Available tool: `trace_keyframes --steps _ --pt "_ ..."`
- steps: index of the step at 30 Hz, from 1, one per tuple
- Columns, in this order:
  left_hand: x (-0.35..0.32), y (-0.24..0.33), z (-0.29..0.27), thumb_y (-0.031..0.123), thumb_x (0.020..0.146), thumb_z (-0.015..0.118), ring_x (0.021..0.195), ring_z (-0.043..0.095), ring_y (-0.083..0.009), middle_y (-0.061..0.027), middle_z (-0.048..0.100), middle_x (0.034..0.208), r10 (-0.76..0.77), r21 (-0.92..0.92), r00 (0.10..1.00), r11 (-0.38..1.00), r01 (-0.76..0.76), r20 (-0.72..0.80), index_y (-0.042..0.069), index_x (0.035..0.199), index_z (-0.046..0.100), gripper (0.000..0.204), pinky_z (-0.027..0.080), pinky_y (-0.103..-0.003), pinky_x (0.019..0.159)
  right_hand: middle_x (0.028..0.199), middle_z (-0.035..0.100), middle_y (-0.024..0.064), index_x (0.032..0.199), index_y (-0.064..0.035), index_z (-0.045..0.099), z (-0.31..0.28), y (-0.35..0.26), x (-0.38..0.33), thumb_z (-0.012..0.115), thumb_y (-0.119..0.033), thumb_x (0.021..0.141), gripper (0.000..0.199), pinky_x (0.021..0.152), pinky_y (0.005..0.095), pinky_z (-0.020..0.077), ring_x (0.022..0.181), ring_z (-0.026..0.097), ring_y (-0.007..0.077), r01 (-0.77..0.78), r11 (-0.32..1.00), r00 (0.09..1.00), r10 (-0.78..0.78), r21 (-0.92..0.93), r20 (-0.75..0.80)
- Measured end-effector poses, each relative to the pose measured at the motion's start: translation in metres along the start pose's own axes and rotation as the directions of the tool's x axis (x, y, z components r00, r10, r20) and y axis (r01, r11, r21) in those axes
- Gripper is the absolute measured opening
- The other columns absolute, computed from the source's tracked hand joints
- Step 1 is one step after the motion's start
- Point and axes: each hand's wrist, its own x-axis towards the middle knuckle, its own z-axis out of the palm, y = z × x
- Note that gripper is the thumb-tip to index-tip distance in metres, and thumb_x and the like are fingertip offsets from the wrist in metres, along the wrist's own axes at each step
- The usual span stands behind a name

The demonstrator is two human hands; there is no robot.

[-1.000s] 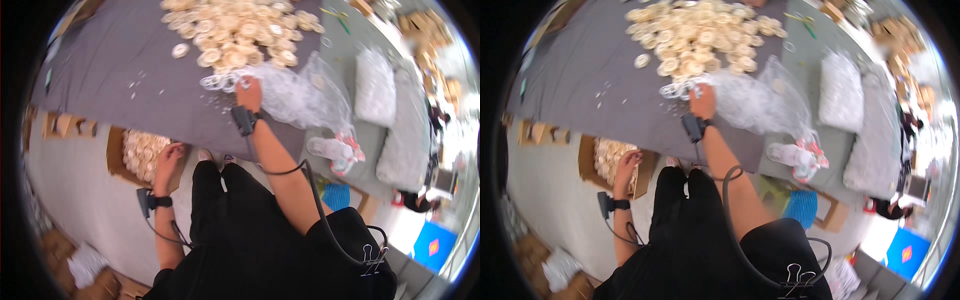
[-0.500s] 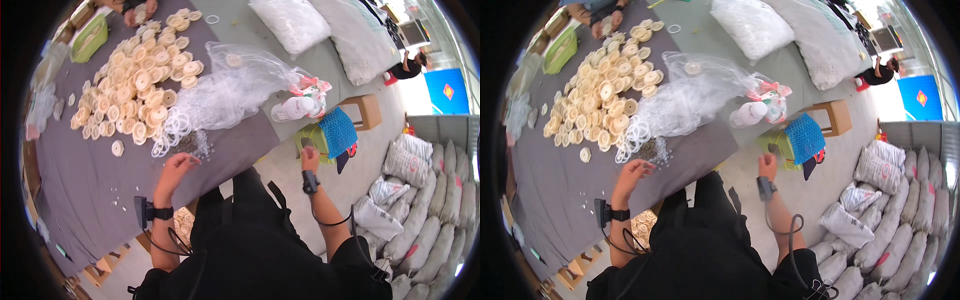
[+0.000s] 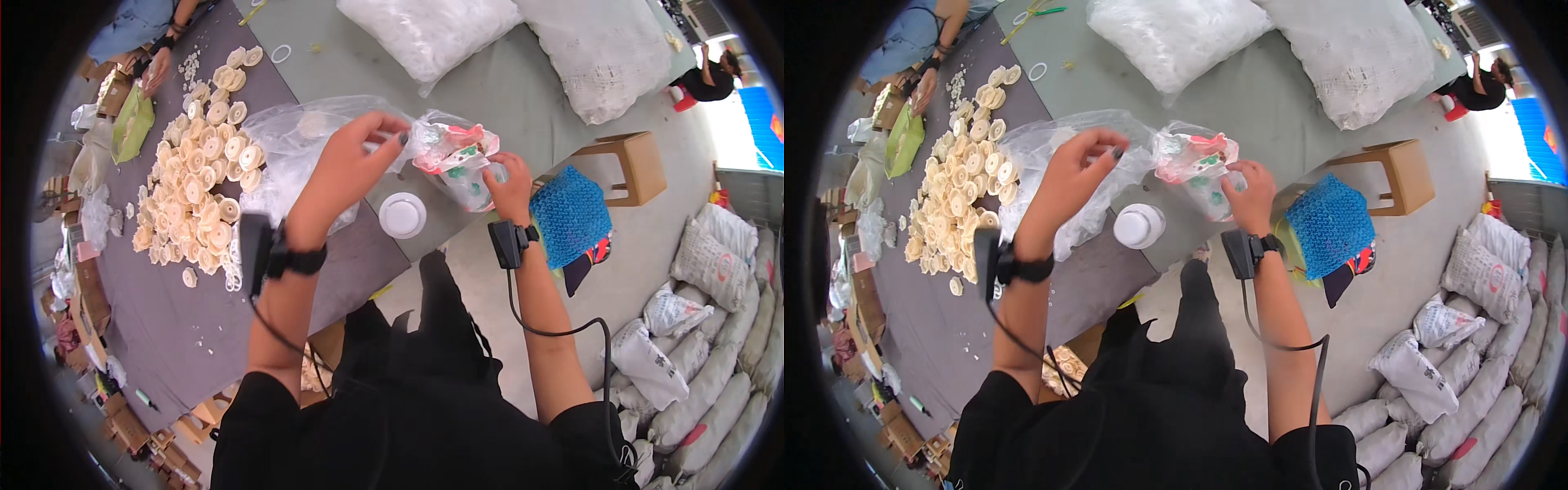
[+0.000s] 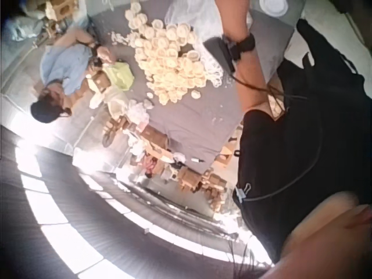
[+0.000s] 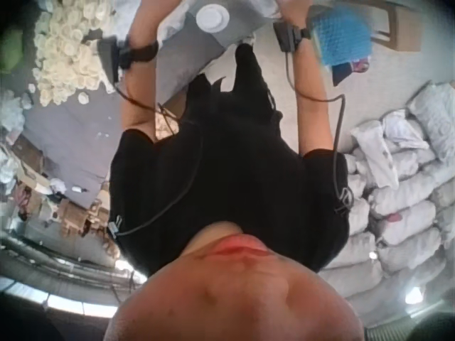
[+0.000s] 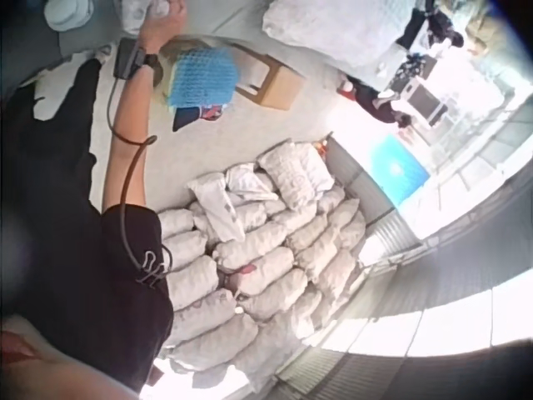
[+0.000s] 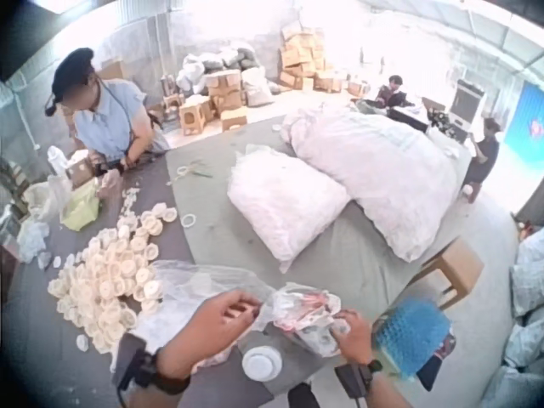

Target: Sorting and inspecting white plastic discs and small metal/plastic components on a work table.

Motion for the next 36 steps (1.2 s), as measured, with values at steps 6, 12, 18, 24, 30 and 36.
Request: trace_keyframes --steps 6,12,18,24,30,36 --pt "0.002 -0.006 0.014 0.012 0.079 0.054 0.085 0.057 -0.0154 -0.0035 0.061 0.095 -0.003 0.177 0.966 0.983 0.05 -0.257 0.008 0.098 0.058 0.02 0.043 -0.031 0.075 0.088 0.054 0.0072 0.093 -0.0041 0.055 -0.021 -0.012 -0.024 0.061 -0.007 0.07 0.024 0.08 0.0336 0.04 0.086 0.052 0.0215 -0.162 0.966 0.946 0.209 0.2 -0.246" --pt "-0.097 -0.045 -0.035 0.008 0.08 0.052 0.087 0.056 -0.0157 -0.0056 0.06 0.096 -0.168 -0.075 0.732 0.984 0.159 -0.66 0.003 0.099 0.056 0.02 0.043 -0.029 0.078 0.08 0.053 0.0078 0.088 -0.0006 0.051 -0.077 -0.138 0.023 0.045 -0.002 0.081 0.01 0.076 0.0283 0.0416 0.077 0.051 0.0159 0.103 0.83 0.913 0.14 0.548 -0.384" --pt "-0.222 -0.116 -0.081 0.008 0.077 0.053 0.086 0.056 -0.0162 -0.0082 0.059 0.097 -0.251 -0.205 0.22 0.956 0.212 -0.943 0.005 0.1 0.055 0.024 0.045 -0.03 0.068 0.083 0.054 0.0068 0.091 -0.0006 0.053 0.037 -0.286 -0.024 0.055 -0.001 0.075 0.016 0.071 0.0272 0.0433 0.077 0.053 0.0135 -0.042 0.673 0.806 -0.415 0.739 0.423" --pt "-0.336 -0.204 -0.125 0.015 0.075 0.057 0.096 0.054 -0.024 -0.0125 0.056 0.105 -0.341 -0.246 0.121 0.844 0.477 -0.932 0.005 0.105 0.054 0.032 0.044 -0.034 0.078 0.105 0.052 0.013 0.11 -0.0051 0.052 0.214 -0.334 -0.098 0.061 -0.012 0.074 0.038 0.08 0.0329 0.0419 0.095 0.051 0.0231 0.161 0.887 0.487 -0.452 0.432 0.747" --pt "-0.336 -0.268 -0.154 0.021 0.073 0.061 0.096 0.053 -0.0289 -0.0134 0.05 0.113 -0.35 -0.109 0.284 0.78 0.617 -0.893 0.009 0.118 0.045 0.049 0.044 -0.036 0.081 0.113 0.045 0.0161 0.115 -0.008 0.048 0.31 -0.351 -0.128 0.07 -0.026 0.064 0.059 0.086 0.0418 0.0378 0.103 0.043 0.0338 0.506 0.862 0.742 -0.452 0.028 0.495" --pt "-0.322 -0.282 -0.17 0.016 0.07 0.061 0.086 0.054 -0.0319 -0.0135 0.051 0.095 -0.497 -0.012 0.523 0.733 0.68 -0.692 0.008 0.105 0.053 0.037 0.045 -0.038 0.074 0.114 0.042 0.014 0.111 -0.0113 0.051 0.317 -0.359 -0.132 0.07 -0.024 0.06 0.056 0.081 0.0407 0.0411 0.1 0.045 0.0333 0.473 0.871 0.77 -0.339 -0.128 0.54"
